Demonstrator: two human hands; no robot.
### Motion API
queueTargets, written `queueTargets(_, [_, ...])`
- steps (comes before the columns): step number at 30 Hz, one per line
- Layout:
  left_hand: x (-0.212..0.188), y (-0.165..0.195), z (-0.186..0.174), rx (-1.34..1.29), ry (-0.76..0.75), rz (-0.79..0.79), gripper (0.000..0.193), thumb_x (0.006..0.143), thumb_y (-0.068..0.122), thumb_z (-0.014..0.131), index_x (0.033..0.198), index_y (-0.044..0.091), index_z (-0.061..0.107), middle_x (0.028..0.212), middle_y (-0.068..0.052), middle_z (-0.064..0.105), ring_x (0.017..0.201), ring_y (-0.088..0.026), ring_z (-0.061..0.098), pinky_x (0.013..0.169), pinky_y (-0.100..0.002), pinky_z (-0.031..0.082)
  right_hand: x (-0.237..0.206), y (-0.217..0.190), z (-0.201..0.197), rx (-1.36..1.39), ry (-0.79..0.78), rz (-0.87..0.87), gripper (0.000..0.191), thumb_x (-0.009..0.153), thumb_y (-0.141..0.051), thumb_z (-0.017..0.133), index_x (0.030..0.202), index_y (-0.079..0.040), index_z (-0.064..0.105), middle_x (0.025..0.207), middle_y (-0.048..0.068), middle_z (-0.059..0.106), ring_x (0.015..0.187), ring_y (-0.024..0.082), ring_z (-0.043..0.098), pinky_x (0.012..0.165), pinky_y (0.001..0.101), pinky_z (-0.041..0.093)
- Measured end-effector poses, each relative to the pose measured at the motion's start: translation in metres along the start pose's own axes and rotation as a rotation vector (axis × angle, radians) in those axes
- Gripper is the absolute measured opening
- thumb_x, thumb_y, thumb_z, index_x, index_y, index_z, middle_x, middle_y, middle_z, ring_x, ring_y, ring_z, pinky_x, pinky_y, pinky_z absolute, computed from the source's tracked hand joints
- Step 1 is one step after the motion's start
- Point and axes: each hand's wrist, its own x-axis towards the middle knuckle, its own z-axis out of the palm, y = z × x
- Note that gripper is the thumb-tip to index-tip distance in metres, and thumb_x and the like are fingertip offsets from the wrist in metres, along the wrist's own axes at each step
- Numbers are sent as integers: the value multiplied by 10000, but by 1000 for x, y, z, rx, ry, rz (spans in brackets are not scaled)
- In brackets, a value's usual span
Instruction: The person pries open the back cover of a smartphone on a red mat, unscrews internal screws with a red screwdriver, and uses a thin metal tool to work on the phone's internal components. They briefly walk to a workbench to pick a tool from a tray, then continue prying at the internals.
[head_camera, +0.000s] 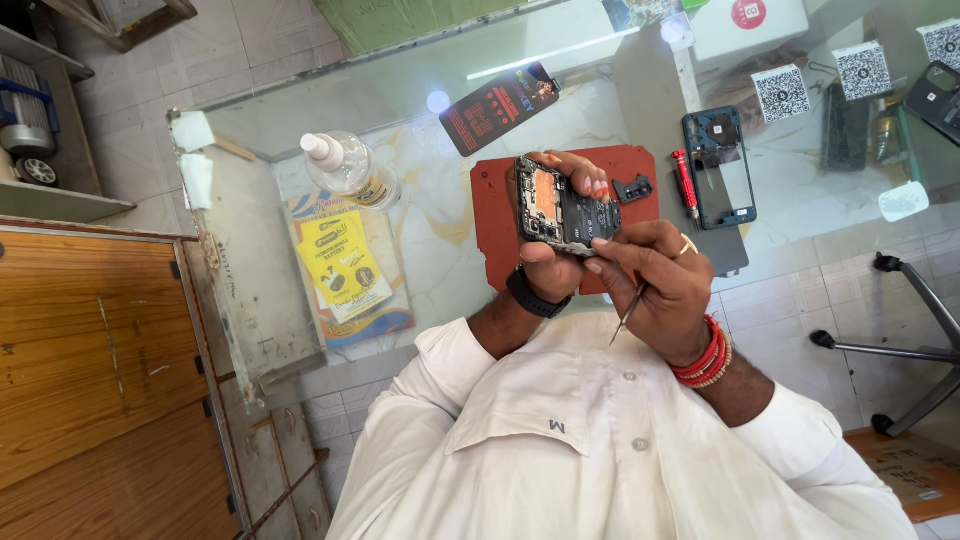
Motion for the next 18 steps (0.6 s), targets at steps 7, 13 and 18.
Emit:
queueTargets(7, [-6, -2, -2, -55, -21, -69, 886, 852, 746, 716, 1430, 140, 427, 1253, -125, 574, 1250, -277, 557, 1236, -462, 372, 3, 6, -3, -278, 26, -324, 256, 809, 66, 831, 1045, -1, 759, 910, 86, 653, 675, 209, 625, 568, 346, 491])
queueTargets(13, [-13, 12, 0, -24, -87, -334, 961, 969, 562, 694, 1660, 192, 139, 1568, -180, 409, 1469, -364, 437, 1165, -536, 456, 8, 21, -6, -427, 34, -506, 240, 788, 46, 824, 1021, 41, 765, 885, 74, 653, 622, 166, 594, 512, 322, 441])
queueTargets(18, [-11, 20, 8, 45, -212, -444, 1006, 1025, 221, 624, 1673, 281, -142, 1538, -191, 367, 1508, -386, 377, 1150, -605, 496, 2, 25, -7, -470, 23, -565, 256, 755, 3, 801, 1006, 28, 758, 918, 88, 689, 607, 138, 578, 538, 315, 474])
